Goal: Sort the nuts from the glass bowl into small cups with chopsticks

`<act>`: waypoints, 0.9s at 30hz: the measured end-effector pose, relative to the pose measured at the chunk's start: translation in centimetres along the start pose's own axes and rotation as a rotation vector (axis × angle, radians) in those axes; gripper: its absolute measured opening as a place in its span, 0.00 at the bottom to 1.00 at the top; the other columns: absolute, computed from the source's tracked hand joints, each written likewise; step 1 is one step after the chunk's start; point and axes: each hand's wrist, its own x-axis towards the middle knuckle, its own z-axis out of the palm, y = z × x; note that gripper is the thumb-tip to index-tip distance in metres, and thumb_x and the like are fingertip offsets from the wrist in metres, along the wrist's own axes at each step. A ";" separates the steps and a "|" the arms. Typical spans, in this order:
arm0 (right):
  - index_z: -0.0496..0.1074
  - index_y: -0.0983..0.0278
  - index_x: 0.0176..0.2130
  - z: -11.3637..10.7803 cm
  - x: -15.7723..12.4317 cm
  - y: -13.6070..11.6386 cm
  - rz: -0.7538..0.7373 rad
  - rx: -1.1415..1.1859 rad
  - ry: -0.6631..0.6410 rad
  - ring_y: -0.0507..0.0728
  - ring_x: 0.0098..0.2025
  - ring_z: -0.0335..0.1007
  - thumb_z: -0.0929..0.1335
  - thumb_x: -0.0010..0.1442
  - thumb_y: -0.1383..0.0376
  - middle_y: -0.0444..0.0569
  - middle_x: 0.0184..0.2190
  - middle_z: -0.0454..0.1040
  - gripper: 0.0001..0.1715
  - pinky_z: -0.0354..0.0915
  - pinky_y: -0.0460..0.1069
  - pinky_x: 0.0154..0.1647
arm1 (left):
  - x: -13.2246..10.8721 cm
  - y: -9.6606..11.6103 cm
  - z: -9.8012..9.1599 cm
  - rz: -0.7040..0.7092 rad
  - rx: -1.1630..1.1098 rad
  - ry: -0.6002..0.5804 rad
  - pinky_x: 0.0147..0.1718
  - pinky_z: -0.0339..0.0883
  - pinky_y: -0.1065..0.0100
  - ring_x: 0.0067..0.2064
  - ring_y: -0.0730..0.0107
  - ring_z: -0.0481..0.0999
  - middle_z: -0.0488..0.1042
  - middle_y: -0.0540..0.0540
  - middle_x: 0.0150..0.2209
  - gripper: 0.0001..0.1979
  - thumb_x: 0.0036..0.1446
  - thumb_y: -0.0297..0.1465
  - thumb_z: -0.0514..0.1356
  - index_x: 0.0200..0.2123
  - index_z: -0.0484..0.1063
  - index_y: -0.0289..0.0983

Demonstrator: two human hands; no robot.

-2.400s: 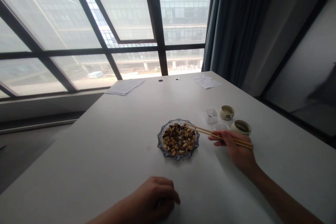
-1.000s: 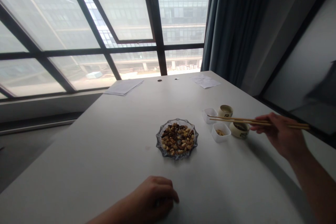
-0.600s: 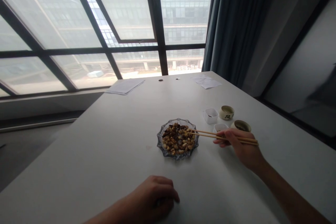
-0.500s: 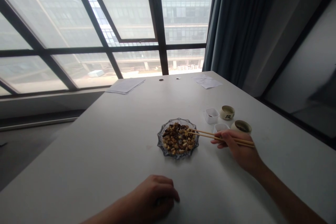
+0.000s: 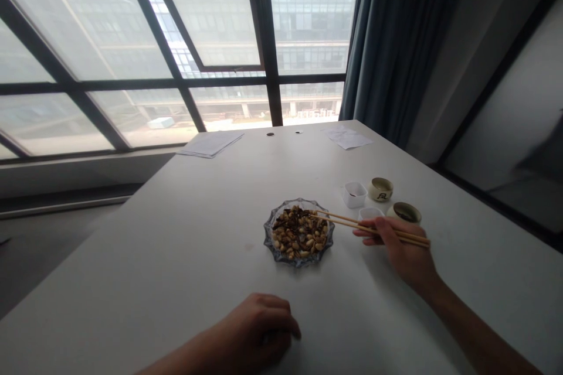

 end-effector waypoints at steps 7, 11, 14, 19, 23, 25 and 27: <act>0.84 0.65 0.37 -8.0 2.4 -1.8 0.017 0.012 0.223 0.65 0.34 0.87 0.76 0.63 0.50 0.57 0.34 0.86 0.20 0.84 0.51 0.33 | 0.0 0.0 0.2 0.001 -0.002 0.008 0.40 0.70 0.72 0.37 0.66 0.80 0.79 0.44 0.37 0.13 0.63 0.24 0.59 0.46 0.79 0.41; 0.84 0.63 0.34 -11.9 3.1 -2.3 0.028 -0.053 0.270 0.64 0.30 0.86 0.78 0.58 0.47 0.56 0.31 0.85 0.22 0.83 0.50 0.30 | 0.0 0.0 0.1 -0.006 0.005 0.002 0.41 0.70 0.71 0.38 0.66 0.80 0.80 0.44 0.38 0.13 0.63 0.24 0.59 0.47 0.79 0.41; 0.84 0.62 0.33 -13.1 3.2 -2.6 0.054 -0.126 0.273 0.66 0.27 0.85 0.78 0.55 0.44 0.57 0.29 0.84 0.24 0.83 0.52 0.27 | -0.1 0.1 0.0 -0.006 0.005 -0.004 0.41 0.70 0.71 0.38 0.65 0.80 0.80 0.44 0.38 0.13 0.63 0.25 0.59 0.47 0.79 0.41; 0.83 0.61 0.32 -12.3 3.1 -2.7 0.029 -0.095 0.307 0.62 0.26 0.84 0.76 0.58 0.44 0.54 0.28 0.84 0.23 0.82 0.51 0.26 | -0.1 0.1 -0.1 -0.015 0.007 -0.004 0.41 0.70 0.71 0.38 0.66 0.80 0.80 0.44 0.38 0.13 0.63 0.24 0.59 0.47 0.79 0.41; 0.84 0.62 0.36 -10.0 2.7 -2.3 -0.006 -0.032 0.244 0.61 0.30 0.86 0.75 0.62 0.47 0.54 0.31 0.85 0.21 0.83 0.49 0.32 | 0.0 0.1 -0.1 -0.013 0.001 -0.012 0.41 0.70 0.71 0.38 0.66 0.80 0.79 0.43 0.38 0.12 0.64 0.25 0.59 0.47 0.79 0.41; 0.84 0.64 0.38 -8.4 2.3 -2.1 -0.019 -0.048 0.159 0.63 0.33 0.86 0.75 0.64 0.47 0.56 0.33 0.86 0.22 0.83 0.51 0.34 | 0.0 0.1 0.0 -0.012 0.000 -0.012 0.41 0.70 0.71 0.38 0.66 0.80 0.79 0.43 0.38 0.11 0.66 0.26 0.59 0.47 0.79 0.41; 0.85 0.64 0.40 -6.4 1.8 -1.7 -0.029 -0.063 0.061 0.64 0.35 0.87 0.74 0.64 0.46 0.56 0.35 0.86 0.23 0.84 0.54 0.36 | 0.0 0.0 0.0 -0.012 0.000 -0.010 0.41 0.70 0.71 0.38 0.65 0.80 0.79 0.43 0.38 0.11 0.66 0.27 0.58 0.47 0.79 0.41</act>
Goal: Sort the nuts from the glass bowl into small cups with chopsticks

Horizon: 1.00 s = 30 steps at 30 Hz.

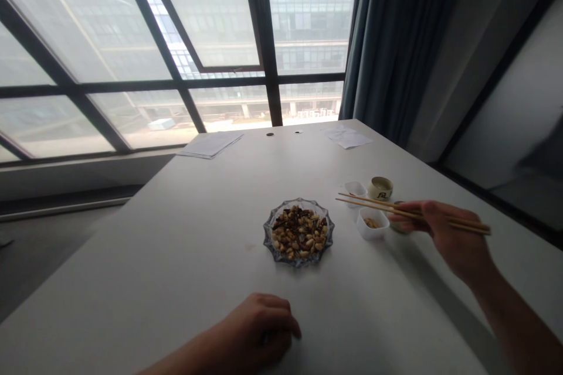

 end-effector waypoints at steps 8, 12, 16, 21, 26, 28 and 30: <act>0.83 0.60 0.43 6.0 -2.1 2.2 -0.116 -0.052 -0.297 0.61 0.38 0.85 0.70 0.70 0.53 0.52 0.38 0.86 0.16 0.83 0.53 0.35 | 0.0 -0.1 0.0 0.000 0.001 0.001 0.40 0.70 0.71 0.38 0.65 0.80 0.79 0.43 0.38 0.12 0.66 0.26 0.58 0.47 0.79 0.41; 0.82 0.60 0.45 7.2 -2.2 3.2 -0.206 -0.110 -0.350 0.59 0.38 0.82 0.69 0.72 0.57 0.51 0.40 0.84 0.14 0.80 0.53 0.36 | 0.0 -0.2 0.1 0.003 -0.001 0.003 0.41 0.70 0.71 0.38 0.66 0.80 0.80 0.43 0.39 0.13 0.64 0.25 0.59 0.48 0.79 0.41; 0.83 0.59 0.45 7.8 -2.2 3.2 -0.259 -0.160 -0.369 0.58 0.36 0.80 0.68 0.73 0.58 0.50 0.40 0.84 0.13 0.78 0.53 0.36 | -0.1 -0.1 0.1 0.004 -0.005 0.007 0.41 0.70 0.71 0.38 0.66 0.79 0.79 0.44 0.38 0.13 0.63 0.24 0.59 0.47 0.79 0.42; 0.81 0.59 0.44 7.6 -2.4 2.4 -0.314 -0.223 -0.391 0.58 0.37 0.78 0.68 0.73 0.61 0.51 0.39 0.82 0.11 0.75 0.53 0.38 | 0.0 0.0 0.1 0.009 -0.005 0.006 0.41 0.70 0.72 0.38 0.67 0.80 0.79 0.44 0.38 0.13 0.63 0.24 0.59 0.47 0.79 0.41; 0.79 0.60 0.42 7.6 -2.6 1.9 -0.415 -0.301 -0.410 0.58 0.38 0.77 0.68 0.73 0.66 0.50 0.37 0.80 0.09 0.73 0.52 0.41 | 0.1 0.1 0.0 0.016 -0.003 0.009 0.40 0.70 0.71 0.37 0.66 0.79 0.79 0.43 0.37 0.12 0.65 0.25 0.58 0.46 0.80 0.40; 0.78 0.60 0.42 7.8 -2.8 1.8 -0.462 -0.307 -0.429 0.58 0.40 0.78 0.67 0.73 0.68 0.50 0.39 0.80 0.09 0.72 0.52 0.44 | 0.1 0.1 0.0 0.016 -0.004 0.012 0.39 0.70 0.71 0.37 0.66 0.79 0.80 0.43 0.37 0.12 0.65 0.26 0.58 0.46 0.80 0.40; 0.77 0.61 0.43 8.1 -3.0 1.7 -0.483 -0.300 -0.447 0.58 0.43 0.79 0.66 0.73 0.69 0.51 0.41 0.81 0.10 0.73 0.51 0.46 | 0.2 0.2 0.0 0.016 -0.006 0.012 0.39 0.70 0.71 0.37 0.65 0.79 0.80 0.43 0.37 0.12 0.65 0.26 0.58 0.46 0.80 0.40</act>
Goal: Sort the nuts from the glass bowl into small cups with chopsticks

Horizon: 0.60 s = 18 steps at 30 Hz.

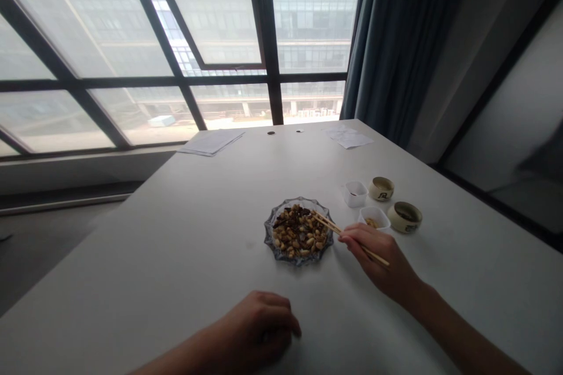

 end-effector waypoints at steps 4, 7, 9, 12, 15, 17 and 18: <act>0.77 0.61 0.44 0.2 -0.1 -0.3 -0.040 -0.010 0.023 0.58 0.44 0.81 0.66 0.73 0.71 0.51 0.41 0.81 0.10 0.74 0.50 0.47 | 0.0 0.1 -0.1 -0.002 -0.002 0.003 0.39 0.70 0.71 0.37 0.66 0.79 0.79 0.44 0.37 0.12 0.64 0.25 0.58 0.46 0.80 0.40; 0.77 0.61 0.44 0.1 -0.3 -0.2 -0.070 -0.035 0.076 0.57 0.44 0.82 0.66 0.72 0.72 0.51 0.41 0.82 0.10 0.75 0.50 0.47 | -0.1 0.0 -0.1 -0.003 -0.003 0.002 0.40 0.70 0.72 0.37 0.66 0.79 0.79 0.44 0.37 0.13 0.63 0.24 0.59 0.47 0.80 0.41; 0.77 0.61 0.45 -0.1 -0.4 -0.1 -0.076 -0.049 0.110 0.57 0.44 0.82 0.67 0.71 0.73 0.50 0.42 0.83 0.11 0.75 0.50 0.48 | -0.1 -0.1 0.0 -0.003 -0.003 0.002 0.40 0.70 0.72 0.38 0.66 0.80 0.80 0.44 0.38 0.13 0.63 0.24 0.59 0.47 0.79 0.41; 0.78 0.60 0.46 -0.7 -0.7 0.2 -0.060 -0.057 0.162 0.58 0.45 0.82 0.67 0.70 0.73 0.50 0.43 0.83 0.11 0.77 0.50 0.47 | -0.2 -0.3 0.1 -0.002 -0.006 0.003 0.41 0.70 0.72 0.38 0.67 0.80 0.80 0.44 0.38 0.14 0.62 0.23 0.59 0.47 0.79 0.41; 0.80 0.60 0.45 -2.1 -0.9 0.4 -0.015 -0.108 0.263 0.58 0.44 0.83 0.68 0.71 0.71 0.50 0.43 0.84 0.10 0.78 0.52 0.46 | -0.2 -0.3 0.1 -0.001 -0.008 0.002 0.41 0.70 0.72 0.38 0.67 0.80 0.80 0.44 0.38 0.14 0.63 0.23 0.59 0.47 0.79 0.42; 0.81 0.60 0.44 -3.6 -1.0 0.8 0.054 -0.188 0.372 0.57 0.40 0.83 0.68 0.71 0.67 0.49 0.42 0.84 0.09 0.78 0.52 0.45 | -0.2 -0.4 0.2 -0.001 -0.008 0.003 0.41 0.70 0.72 0.38 0.67 0.79 0.80 0.44 0.38 0.14 0.63 0.23 0.59 0.47 0.79 0.42; 0.81 0.60 0.44 -4.5 -1.0 1.0 0.105 -0.227 0.438 0.57 0.38 0.84 0.69 0.71 0.65 0.49 0.41 0.85 0.09 0.78 0.52 0.44 | -0.2 -0.4 0.2 0.000 -0.007 0.003 0.41 0.70 0.72 0.38 0.66 0.79 0.80 0.44 0.38 0.14 0.63 0.23 0.59 0.47 0.79 0.42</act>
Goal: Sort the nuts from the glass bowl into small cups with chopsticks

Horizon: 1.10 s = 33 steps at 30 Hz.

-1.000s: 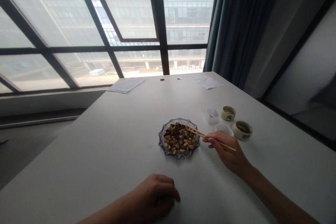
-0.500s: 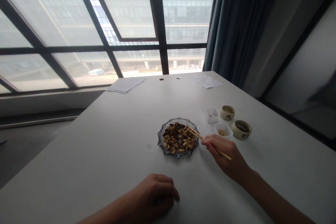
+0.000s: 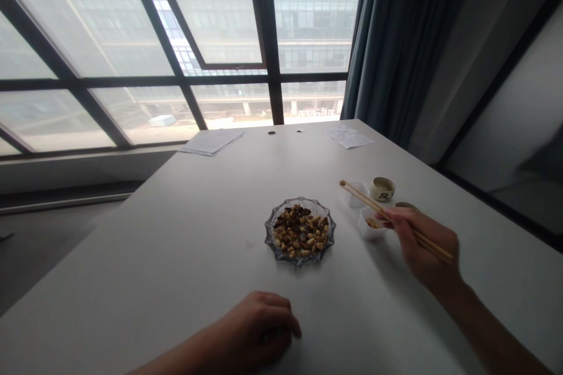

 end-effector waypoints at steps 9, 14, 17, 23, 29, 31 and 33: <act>0.80 0.65 0.36 -3.8 2.5 4.7 0.372 0.018 0.415 0.59 0.31 0.84 0.71 0.68 0.51 0.54 0.33 0.84 0.20 0.81 0.54 0.37 | 0.1 0.3 -0.1 -0.007 0.006 0.004 0.40 0.70 0.71 0.38 0.66 0.80 0.80 0.44 0.38 0.14 0.62 0.23 0.59 0.46 0.79 0.41; 0.80 0.66 0.37 -3.7 2.6 5.0 0.376 0.065 0.446 0.60 0.31 0.84 0.73 0.66 0.51 0.53 0.33 0.84 0.20 0.81 0.53 0.35 | 0.1 0.2 -0.2 -0.010 0.007 -0.002 0.40 0.69 0.72 0.38 0.67 0.79 0.80 0.44 0.38 0.14 0.63 0.23 0.58 0.47 0.79 0.41; 0.81 0.66 0.38 -3.5 2.4 4.7 0.366 0.068 0.436 0.60 0.31 0.85 0.72 0.67 0.50 0.53 0.32 0.84 0.21 0.81 0.53 0.34 | 0.1 0.2 -0.2 -0.015 0.011 -0.004 0.40 0.69 0.72 0.38 0.67 0.79 0.79 0.45 0.38 0.14 0.63 0.23 0.59 0.47 0.79 0.42; 0.82 0.65 0.40 -1.7 1.5 2.9 0.360 0.093 0.303 0.58 0.30 0.84 0.71 0.69 0.51 0.52 0.33 0.85 0.20 0.81 0.51 0.35 | 0.0 0.3 -0.2 -0.015 0.013 -0.002 0.40 0.69 0.72 0.37 0.67 0.79 0.80 0.44 0.38 0.13 0.64 0.24 0.58 0.46 0.80 0.41; 0.83 0.61 0.43 1.1 -0.6 0.4 0.271 0.292 -0.006 0.60 0.36 0.85 0.70 0.71 0.55 0.51 0.37 0.86 0.14 0.82 0.52 0.37 | 0.1 0.2 -0.1 -0.012 0.013 -0.009 0.40 0.70 0.71 0.38 0.66 0.80 0.80 0.43 0.38 0.12 0.65 0.26 0.59 0.47 0.79 0.41; 0.82 0.61 0.43 2.1 -1.2 -0.2 0.244 0.336 -0.127 0.59 0.34 0.85 0.69 0.72 0.57 0.51 0.37 0.86 0.13 0.82 0.52 0.34 | 0.1 0.2 -0.1 -0.010 0.018 -0.012 0.40 0.70 0.71 0.38 0.65 0.80 0.79 0.43 0.38 0.11 0.66 0.27 0.59 0.47 0.79 0.41; 0.82 0.61 0.43 3.0 -1.6 -0.9 0.220 0.378 -0.217 0.58 0.32 0.84 0.69 0.72 0.58 0.50 0.36 0.86 0.13 0.81 0.51 0.33 | 0.1 0.3 -0.2 -0.006 0.019 -0.015 0.40 0.70 0.71 0.38 0.65 0.80 0.79 0.43 0.38 0.11 0.67 0.28 0.58 0.47 0.79 0.41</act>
